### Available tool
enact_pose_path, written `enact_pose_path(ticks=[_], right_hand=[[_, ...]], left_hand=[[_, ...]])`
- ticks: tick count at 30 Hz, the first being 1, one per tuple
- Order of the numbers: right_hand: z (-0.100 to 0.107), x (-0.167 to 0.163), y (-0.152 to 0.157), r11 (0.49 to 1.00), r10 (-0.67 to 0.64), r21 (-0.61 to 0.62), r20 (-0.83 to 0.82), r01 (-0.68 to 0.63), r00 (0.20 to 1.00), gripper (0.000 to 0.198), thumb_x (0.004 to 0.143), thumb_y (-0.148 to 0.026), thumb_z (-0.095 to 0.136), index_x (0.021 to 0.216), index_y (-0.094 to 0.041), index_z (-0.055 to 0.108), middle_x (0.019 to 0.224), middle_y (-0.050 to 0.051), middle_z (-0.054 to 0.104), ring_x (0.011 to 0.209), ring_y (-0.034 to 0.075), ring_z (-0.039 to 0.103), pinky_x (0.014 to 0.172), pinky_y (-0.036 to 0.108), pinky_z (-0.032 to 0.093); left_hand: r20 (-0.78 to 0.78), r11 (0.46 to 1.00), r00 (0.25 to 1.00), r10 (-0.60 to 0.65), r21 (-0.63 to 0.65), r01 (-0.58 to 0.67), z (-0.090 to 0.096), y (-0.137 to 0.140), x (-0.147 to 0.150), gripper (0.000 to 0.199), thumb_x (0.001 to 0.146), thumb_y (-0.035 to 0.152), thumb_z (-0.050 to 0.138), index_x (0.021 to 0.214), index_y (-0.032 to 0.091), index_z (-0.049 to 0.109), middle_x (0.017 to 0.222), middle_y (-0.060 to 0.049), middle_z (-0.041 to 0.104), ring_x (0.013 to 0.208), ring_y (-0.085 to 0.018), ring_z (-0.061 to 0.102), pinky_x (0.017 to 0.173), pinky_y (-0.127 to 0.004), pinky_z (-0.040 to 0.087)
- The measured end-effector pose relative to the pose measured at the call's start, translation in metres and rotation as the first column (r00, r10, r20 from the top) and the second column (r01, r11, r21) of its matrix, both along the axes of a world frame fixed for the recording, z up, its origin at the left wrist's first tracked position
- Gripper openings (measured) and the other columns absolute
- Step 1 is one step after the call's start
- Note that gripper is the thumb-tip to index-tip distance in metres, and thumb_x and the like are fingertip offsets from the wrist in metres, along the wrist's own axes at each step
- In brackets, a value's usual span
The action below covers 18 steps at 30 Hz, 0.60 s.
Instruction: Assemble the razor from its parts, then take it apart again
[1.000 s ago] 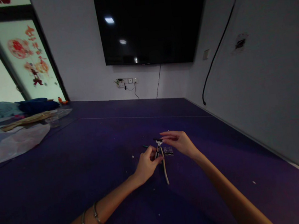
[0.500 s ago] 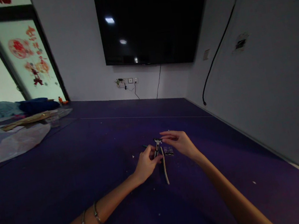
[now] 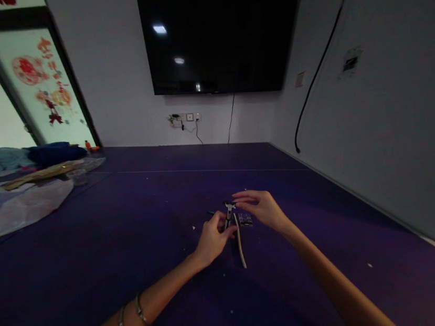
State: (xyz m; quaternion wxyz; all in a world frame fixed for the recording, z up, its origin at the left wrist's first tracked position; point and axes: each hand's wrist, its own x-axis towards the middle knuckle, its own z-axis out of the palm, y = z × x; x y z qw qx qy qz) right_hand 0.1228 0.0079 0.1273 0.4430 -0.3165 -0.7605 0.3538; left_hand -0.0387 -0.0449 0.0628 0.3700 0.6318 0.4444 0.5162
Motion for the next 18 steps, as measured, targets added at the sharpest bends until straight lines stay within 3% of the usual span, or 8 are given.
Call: enact_pose_path(ticks=[18], right_hand=[[0.0031, -0.0023, -0.0061, 0.998, -0.041, 0.041, 0.038, 0.039, 0.998, 0.026, 0.072, -0.025, 0.062, 0.097, -0.019, 0.067, 0.084, 0.005, 0.072, 0.081, 0.020, 0.067, 0.075, 0.032, 0.053]], left_hand=[[-0.075, 1.000, 0.997, 0.008, -0.008, -0.009, 0.0044, -0.0033, 0.0000, 0.017, 0.076, 0.030, 0.061, 0.083, 0.019, 0.050, 0.064, 0.003, 0.059, 0.057, -0.014, 0.060, 0.057, -0.025, 0.047]])
